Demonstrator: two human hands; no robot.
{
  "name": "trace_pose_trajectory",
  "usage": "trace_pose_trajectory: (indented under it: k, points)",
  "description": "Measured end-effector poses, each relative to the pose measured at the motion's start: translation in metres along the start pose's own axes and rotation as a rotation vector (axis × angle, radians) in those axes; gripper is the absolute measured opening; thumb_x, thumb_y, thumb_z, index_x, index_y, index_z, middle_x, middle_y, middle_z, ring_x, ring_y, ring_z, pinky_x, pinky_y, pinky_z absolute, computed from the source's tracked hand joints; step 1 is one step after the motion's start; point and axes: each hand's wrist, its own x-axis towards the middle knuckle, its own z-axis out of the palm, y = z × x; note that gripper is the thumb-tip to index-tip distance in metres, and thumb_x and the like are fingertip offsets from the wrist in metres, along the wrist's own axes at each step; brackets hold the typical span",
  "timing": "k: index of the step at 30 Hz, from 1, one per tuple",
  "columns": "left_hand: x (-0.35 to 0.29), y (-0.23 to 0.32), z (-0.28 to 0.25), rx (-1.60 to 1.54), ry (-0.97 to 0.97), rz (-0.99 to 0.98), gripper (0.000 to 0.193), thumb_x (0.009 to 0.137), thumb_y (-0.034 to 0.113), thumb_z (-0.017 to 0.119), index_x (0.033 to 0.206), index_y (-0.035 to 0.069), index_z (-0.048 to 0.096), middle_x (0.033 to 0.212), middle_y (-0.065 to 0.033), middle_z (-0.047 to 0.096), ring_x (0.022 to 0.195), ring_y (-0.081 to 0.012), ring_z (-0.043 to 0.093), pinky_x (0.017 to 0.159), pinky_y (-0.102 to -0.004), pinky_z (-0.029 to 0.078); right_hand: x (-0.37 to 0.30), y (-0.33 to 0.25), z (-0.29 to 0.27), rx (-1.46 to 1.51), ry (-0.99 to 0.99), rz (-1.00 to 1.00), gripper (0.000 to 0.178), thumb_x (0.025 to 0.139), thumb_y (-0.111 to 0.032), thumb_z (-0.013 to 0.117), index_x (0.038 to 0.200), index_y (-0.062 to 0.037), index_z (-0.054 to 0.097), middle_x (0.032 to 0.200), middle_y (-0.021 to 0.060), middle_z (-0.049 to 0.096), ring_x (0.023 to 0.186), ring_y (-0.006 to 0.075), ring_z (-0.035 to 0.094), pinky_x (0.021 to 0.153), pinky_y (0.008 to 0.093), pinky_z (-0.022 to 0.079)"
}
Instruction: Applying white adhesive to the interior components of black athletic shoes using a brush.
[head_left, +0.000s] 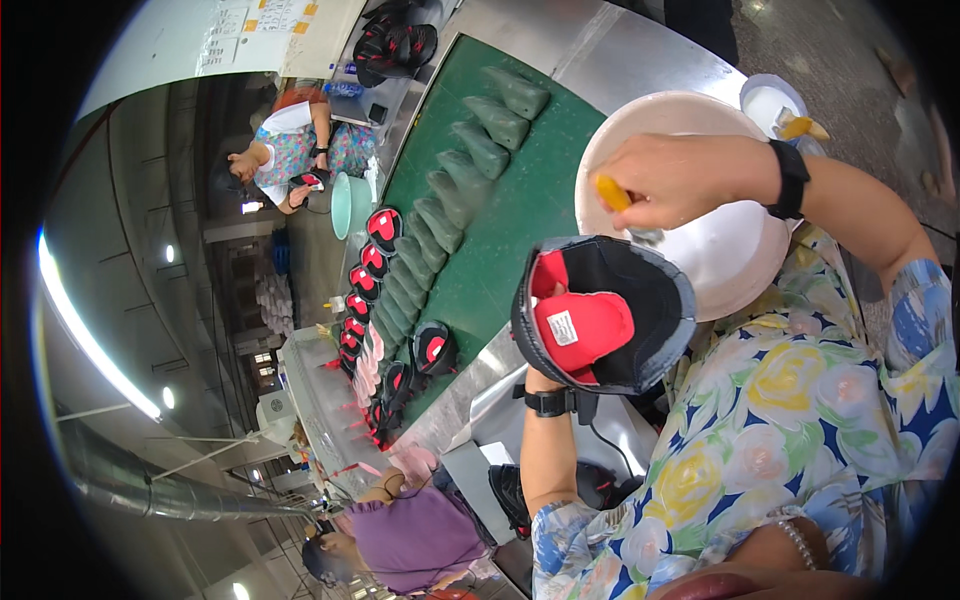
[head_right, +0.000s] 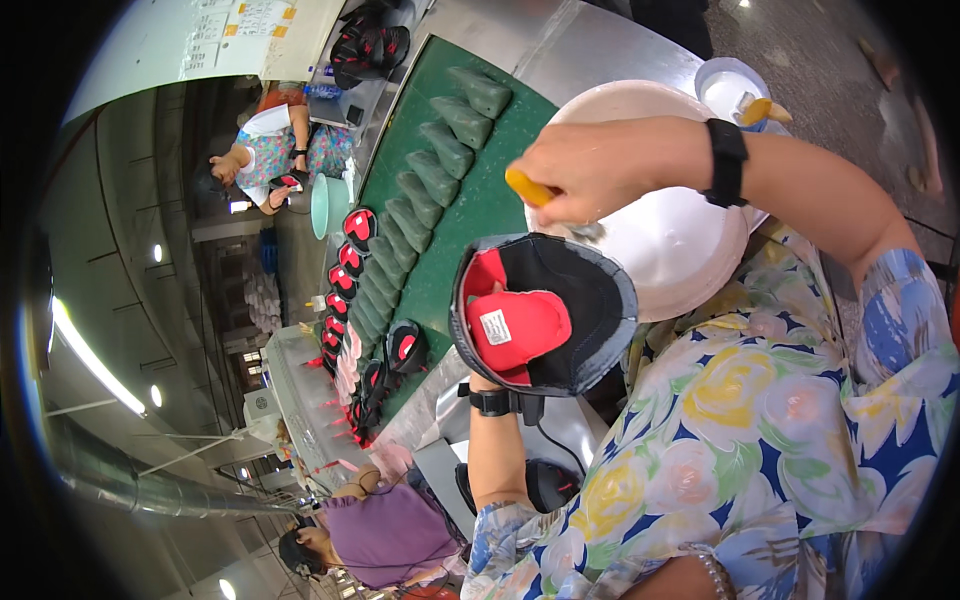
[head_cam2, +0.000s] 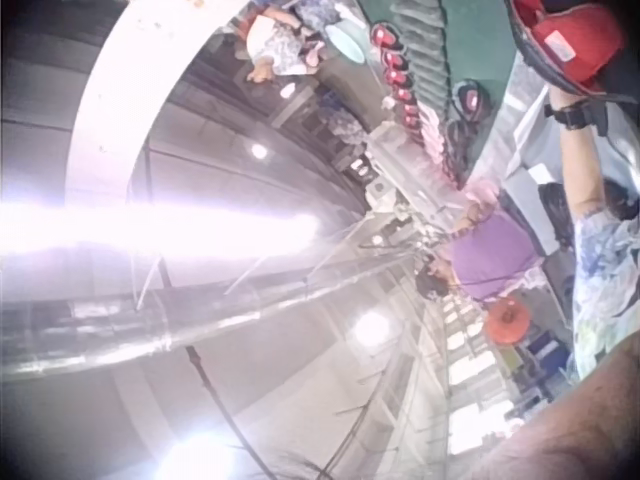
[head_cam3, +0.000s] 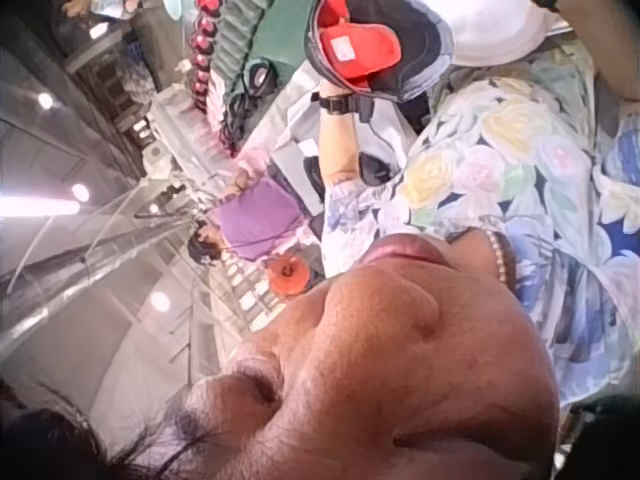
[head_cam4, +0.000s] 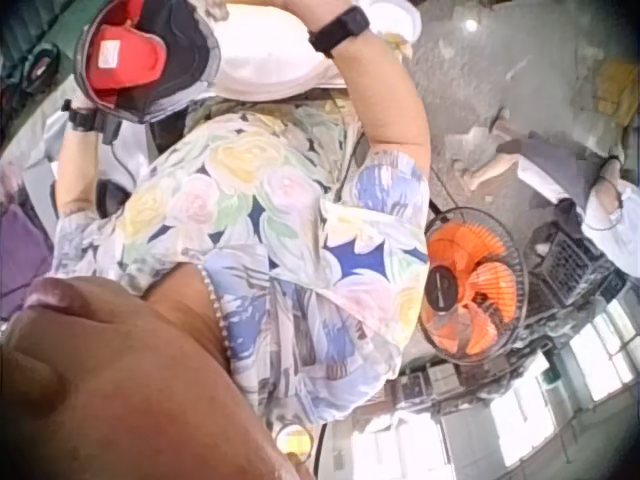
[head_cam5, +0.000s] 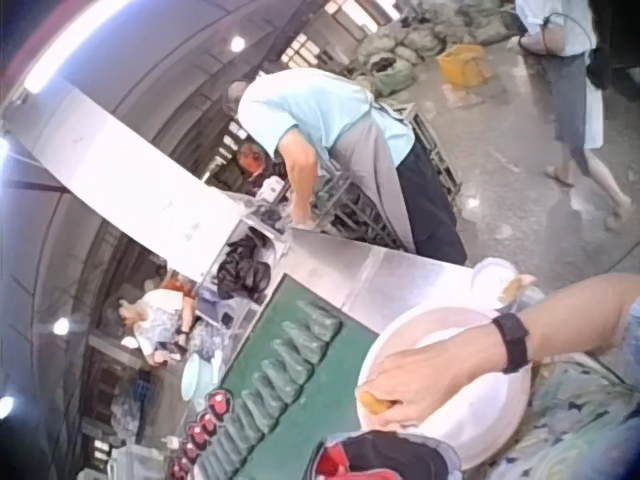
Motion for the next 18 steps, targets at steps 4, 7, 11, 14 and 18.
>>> trace_pose_trajectory:
  k: [4, 7, 11, 14, 18]
  points:
    - [0.004, 0.002, -0.005, -0.044, 0.009, 0.001, 0.048, 0.100, 0.024, 0.053, 0.142, 0.005, 0.042, 0.136, -0.0121, 0.055, 0.122, -0.0270, 0.056, 0.107, -0.0425, 0.046, 0.012, -0.010, 0.011, 0.202, 0.475, -0.408, 0.016, 0.087, -0.015, 0.069, 0.090, -0.0033, 0.059, 0.088, 0.0126, 0.064, 0.083, 0.0308, 0.064, 0.072, 0.0382, 0.050]
    - [0.007, 0.005, -0.007, -0.054, 0.012, 0.011, 0.048, 0.100, 0.025, 0.053, 0.142, 0.006, 0.042, 0.136, -0.0121, 0.055, 0.123, -0.0270, 0.055, 0.107, -0.0427, 0.046, 0.012, -0.010, 0.016, 0.163, 0.481, -0.578, 0.015, 0.087, -0.015, 0.069, 0.091, -0.0043, 0.059, 0.090, 0.0108, 0.063, 0.084, 0.0311, 0.063, 0.076, 0.0395, 0.050]
    - [0.009, 0.009, -0.010, -0.079, 0.025, 0.032, 0.047, 0.101, 0.026, 0.052, 0.142, 0.006, 0.042, 0.137, -0.0120, 0.055, 0.123, -0.0271, 0.055, 0.106, -0.0429, 0.046, -0.001, -0.007, 0.015, -0.022, 0.181, -0.439, 0.011, 0.087, -0.013, 0.067, 0.092, -0.0063, 0.060, 0.089, 0.0095, 0.062, 0.082, 0.0302, 0.061, 0.075, 0.0392, 0.049]
    - [0.012, 0.007, -0.010, -0.081, 0.019, 0.027, 0.047, 0.101, 0.027, 0.051, 0.142, 0.006, 0.042, 0.137, -0.0119, 0.055, 0.123, -0.0272, 0.055, 0.106, -0.0431, 0.046, -0.001, -0.009, 0.016, 0.083, 0.406, -0.495, 0.017, 0.085, -0.013, 0.069, 0.091, -0.0030, 0.057, 0.088, 0.0106, 0.062, 0.085, 0.0312, 0.062, 0.075, 0.0414, 0.050]
    - [0.016, 0.003, -0.006, -0.075, 0.000, 0.028, 0.047, 0.102, 0.028, 0.050, 0.142, 0.007, 0.042, 0.137, -0.0118, 0.055, 0.124, -0.0272, 0.055, 0.106, -0.0434, 0.046, 0.011, -0.016, 0.020, 0.094, 0.432, -0.557, 0.016, 0.086, -0.013, 0.068, 0.091, -0.0033, 0.057, 0.091, 0.0111, 0.064, 0.088, 0.0313, 0.064, 0.076, 0.0404, 0.050]
